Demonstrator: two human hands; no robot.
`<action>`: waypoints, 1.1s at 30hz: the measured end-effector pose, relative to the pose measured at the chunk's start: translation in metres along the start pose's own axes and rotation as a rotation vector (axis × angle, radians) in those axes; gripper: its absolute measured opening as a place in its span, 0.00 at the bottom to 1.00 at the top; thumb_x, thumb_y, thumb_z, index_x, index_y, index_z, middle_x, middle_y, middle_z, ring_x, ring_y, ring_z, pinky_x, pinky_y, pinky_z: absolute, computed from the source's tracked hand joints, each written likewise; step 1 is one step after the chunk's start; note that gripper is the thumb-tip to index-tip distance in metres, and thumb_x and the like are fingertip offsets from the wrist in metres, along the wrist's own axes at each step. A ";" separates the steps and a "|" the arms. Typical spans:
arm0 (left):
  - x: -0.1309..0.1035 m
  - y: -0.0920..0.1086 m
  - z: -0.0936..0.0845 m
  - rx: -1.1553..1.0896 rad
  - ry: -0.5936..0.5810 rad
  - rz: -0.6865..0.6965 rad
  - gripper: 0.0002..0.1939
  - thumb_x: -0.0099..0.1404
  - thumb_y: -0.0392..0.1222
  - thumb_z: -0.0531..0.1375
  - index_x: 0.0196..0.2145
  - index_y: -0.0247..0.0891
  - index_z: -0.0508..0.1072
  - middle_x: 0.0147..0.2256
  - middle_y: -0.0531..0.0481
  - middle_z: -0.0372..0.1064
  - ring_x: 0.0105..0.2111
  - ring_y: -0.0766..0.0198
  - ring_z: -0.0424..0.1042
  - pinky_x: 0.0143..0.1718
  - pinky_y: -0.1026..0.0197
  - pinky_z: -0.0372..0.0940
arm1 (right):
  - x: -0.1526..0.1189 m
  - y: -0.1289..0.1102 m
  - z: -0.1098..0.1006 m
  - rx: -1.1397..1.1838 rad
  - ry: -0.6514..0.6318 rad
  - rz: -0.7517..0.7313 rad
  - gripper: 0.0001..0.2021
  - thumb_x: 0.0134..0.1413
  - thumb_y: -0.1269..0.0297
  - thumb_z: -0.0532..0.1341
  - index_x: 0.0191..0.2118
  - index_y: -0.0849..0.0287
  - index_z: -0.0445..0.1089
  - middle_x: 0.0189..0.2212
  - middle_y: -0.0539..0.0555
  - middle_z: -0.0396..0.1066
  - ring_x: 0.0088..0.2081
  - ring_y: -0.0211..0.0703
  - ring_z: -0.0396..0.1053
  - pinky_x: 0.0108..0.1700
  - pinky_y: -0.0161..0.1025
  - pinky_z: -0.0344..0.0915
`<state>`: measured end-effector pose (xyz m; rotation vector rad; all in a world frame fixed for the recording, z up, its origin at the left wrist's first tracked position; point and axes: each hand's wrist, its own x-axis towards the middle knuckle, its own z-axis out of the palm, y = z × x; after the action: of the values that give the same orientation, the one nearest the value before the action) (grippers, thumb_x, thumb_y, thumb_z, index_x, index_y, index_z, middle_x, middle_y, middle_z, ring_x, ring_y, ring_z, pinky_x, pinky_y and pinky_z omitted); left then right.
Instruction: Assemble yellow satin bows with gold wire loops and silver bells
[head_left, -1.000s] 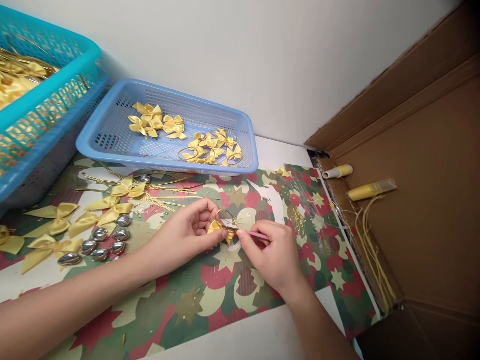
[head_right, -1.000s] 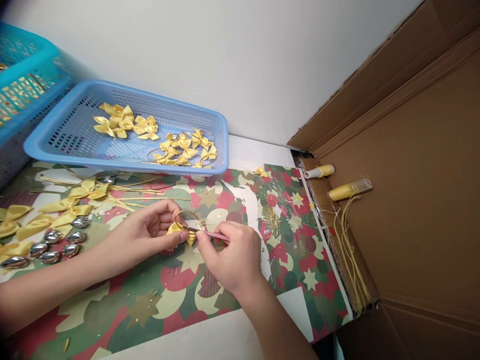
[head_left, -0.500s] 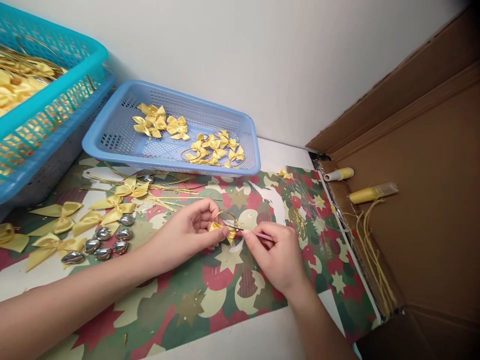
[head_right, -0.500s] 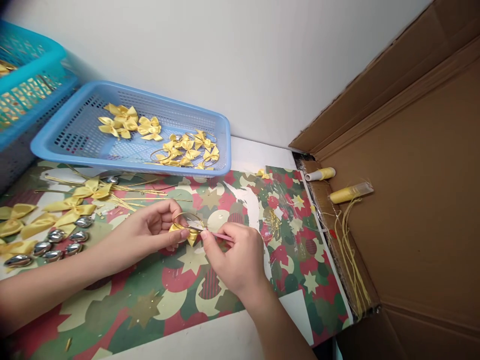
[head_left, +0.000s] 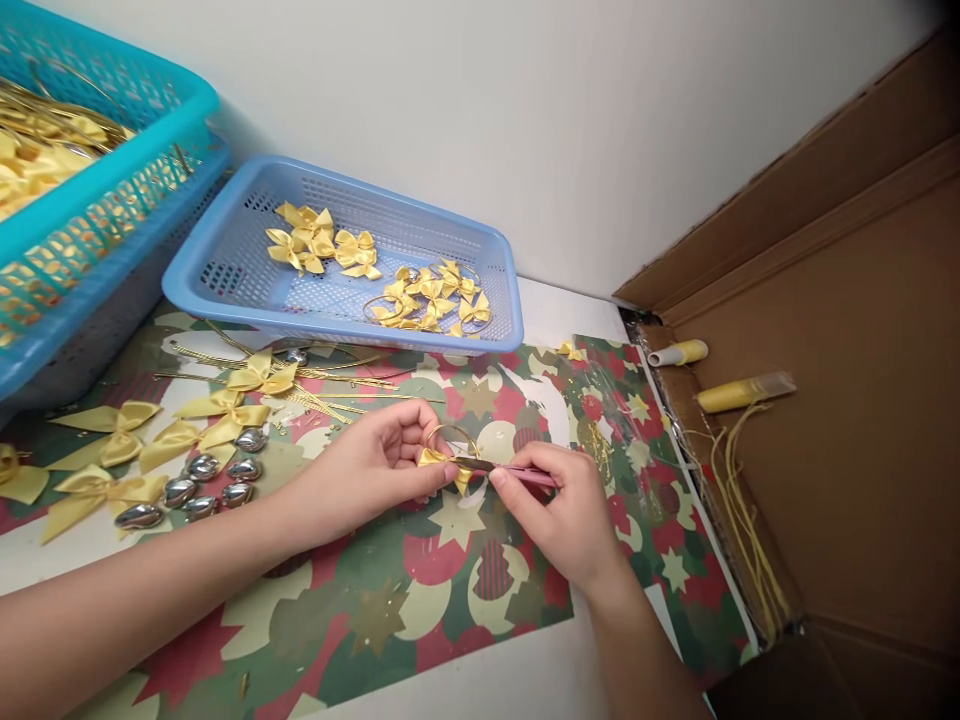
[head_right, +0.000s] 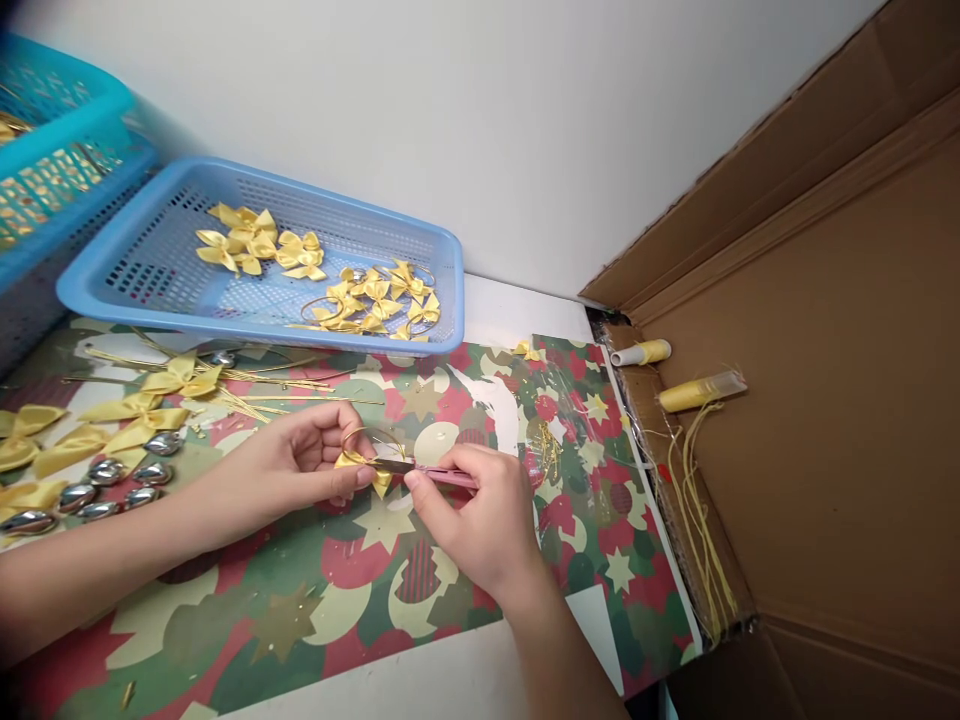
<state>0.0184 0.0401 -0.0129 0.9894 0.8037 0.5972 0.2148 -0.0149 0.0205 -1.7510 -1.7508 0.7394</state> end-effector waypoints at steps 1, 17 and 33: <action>0.000 0.000 0.000 0.001 0.001 -0.001 0.19 0.53 0.44 0.69 0.29 0.40 0.60 0.27 0.54 0.69 0.24 0.68 0.68 0.24 0.66 0.64 | 0.000 0.000 0.000 0.003 0.006 -0.002 0.14 0.52 0.60 0.62 0.20 0.59 0.64 0.17 0.46 0.59 0.21 0.33 0.56 0.24 0.33 0.51; -0.002 0.000 0.001 0.002 0.009 0.004 0.18 0.55 0.41 0.68 0.29 0.39 0.60 0.28 0.55 0.69 0.24 0.71 0.66 0.23 0.68 0.65 | 0.000 0.000 0.003 -0.014 0.001 0.031 0.16 0.54 0.59 0.61 0.19 0.59 0.63 0.17 0.47 0.60 0.21 0.34 0.55 0.24 0.34 0.49; -0.003 0.000 0.000 0.048 -0.014 0.018 0.17 0.58 0.44 0.67 0.29 0.39 0.60 0.27 0.55 0.68 0.25 0.71 0.65 0.24 0.69 0.63 | 0.004 0.019 0.005 0.239 0.157 0.027 0.19 0.58 0.50 0.59 0.25 0.56 0.54 0.22 0.44 0.49 0.25 0.35 0.49 0.27 0.33 0.50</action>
<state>0.0167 0.0377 -0.0115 1.0445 0.8005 0.5877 0.2245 -0.0112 0.0039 -1.6272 -1.4726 0.7663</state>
